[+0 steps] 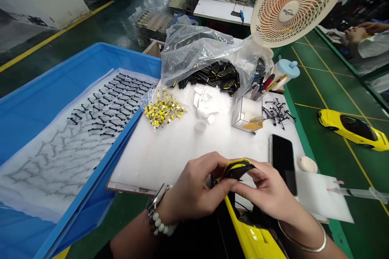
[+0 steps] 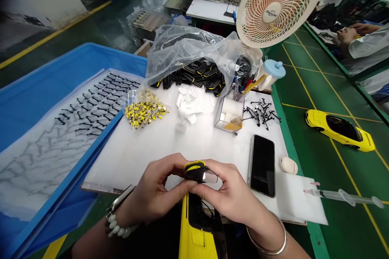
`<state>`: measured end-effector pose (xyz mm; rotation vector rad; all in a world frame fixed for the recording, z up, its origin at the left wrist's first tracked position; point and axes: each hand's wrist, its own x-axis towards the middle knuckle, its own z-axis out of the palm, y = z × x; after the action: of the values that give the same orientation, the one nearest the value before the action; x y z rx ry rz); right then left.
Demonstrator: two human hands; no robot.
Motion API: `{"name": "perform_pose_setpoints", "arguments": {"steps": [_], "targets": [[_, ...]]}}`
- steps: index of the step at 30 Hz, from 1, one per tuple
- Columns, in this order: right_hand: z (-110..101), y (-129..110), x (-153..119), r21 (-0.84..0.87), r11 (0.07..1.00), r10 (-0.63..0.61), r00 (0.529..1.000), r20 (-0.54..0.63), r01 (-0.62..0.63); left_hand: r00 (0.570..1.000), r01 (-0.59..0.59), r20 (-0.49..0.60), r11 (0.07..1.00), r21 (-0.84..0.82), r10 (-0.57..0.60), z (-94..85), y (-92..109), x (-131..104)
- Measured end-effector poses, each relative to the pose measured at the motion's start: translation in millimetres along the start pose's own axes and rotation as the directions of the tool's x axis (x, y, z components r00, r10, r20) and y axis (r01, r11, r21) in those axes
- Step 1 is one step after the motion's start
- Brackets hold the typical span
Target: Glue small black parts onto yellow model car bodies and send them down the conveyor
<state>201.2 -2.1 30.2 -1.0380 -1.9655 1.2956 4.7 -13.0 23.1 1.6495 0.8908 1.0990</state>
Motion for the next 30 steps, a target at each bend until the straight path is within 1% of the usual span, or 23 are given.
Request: {"name": "perform_pose_setpoints", "arguments": {"steps": [3,5,7,10,13,17,19,21,25,28,30], "targets": [[-2.0,-2.0,1.5,-0.05,0.998,-0.037,0.999,0.014,0.038,0.995,0.067,0.078,0.998,-0.013,-0.066,-3.6,2.3,1.4],[-3.5,-3.9,2.5,-0.06,0.997,-0.036,0.998,0.044,0.039,0.99,0.094,0.105,0.995,-0.016,-0.092,-3.8,4.0,1.1],[-4.2,-5.4,2.8,-0.059,0.998,-0.025,0.998,0.062,0.028,0.991,0.097,0.098,0.995,-0.018,-0.095,-2.2,4.8,0.0],[-3.2,-6.2,2.3,-0.046,0.999,-0.001,0.999,0.05,0.004,0.997,0.07,0.046,0.998,-0.007,-0.069,1.5,4.4,-1.8],[-1.6,-5.2,1.6,-0.014,0.999,0.032,0.998,0.046,-0.032,0.999,0.043,0.025,0.999,-0.005,-0.043,3.2,3.6,-2.2],[0.0,-4.5,1.7,0.03,0.999,0.042,0.998,0.037,-0.043,0.995,0.076,0.057,0.997,0.0,-0.076,0.2,7.1,-1.1],[1.0,-5.1,2.1,0.052,0.997,0.048,0.998,0.032,-0.05,0.99,0.106,0.091,0.994,0.016,-0.107,-2.4,11.6,-0.3],[2.2,-5.8,3.2,0.072,0.995,0.062,0.997,0.036,-0.064,0.988,0.111,0.1,0.993,0.035,-0.114,-4.4,16.5,0.9],[4.7,-7.3,7.9,0.122,0.987,0.098,0.995,0.023,-0.1,0.995,0.076,0.06,0.991,0.108,-0.083,-4.5,19.6,4.9],[7.6,-9.1,10.5,0.201,0.967,0.159,0.987,0.002,-0.157,1.0,0.029,0.007,0.988,0.151,-0.03,-3.4,14.9,6.9],[11.4,-7.6,10.7,0.266,0.949,0.181,0.983,-0.018,-0.17,0.999,-0.01,-0.034,0.983,0.183,0.016,-3.1,11.1,7.6]]}}
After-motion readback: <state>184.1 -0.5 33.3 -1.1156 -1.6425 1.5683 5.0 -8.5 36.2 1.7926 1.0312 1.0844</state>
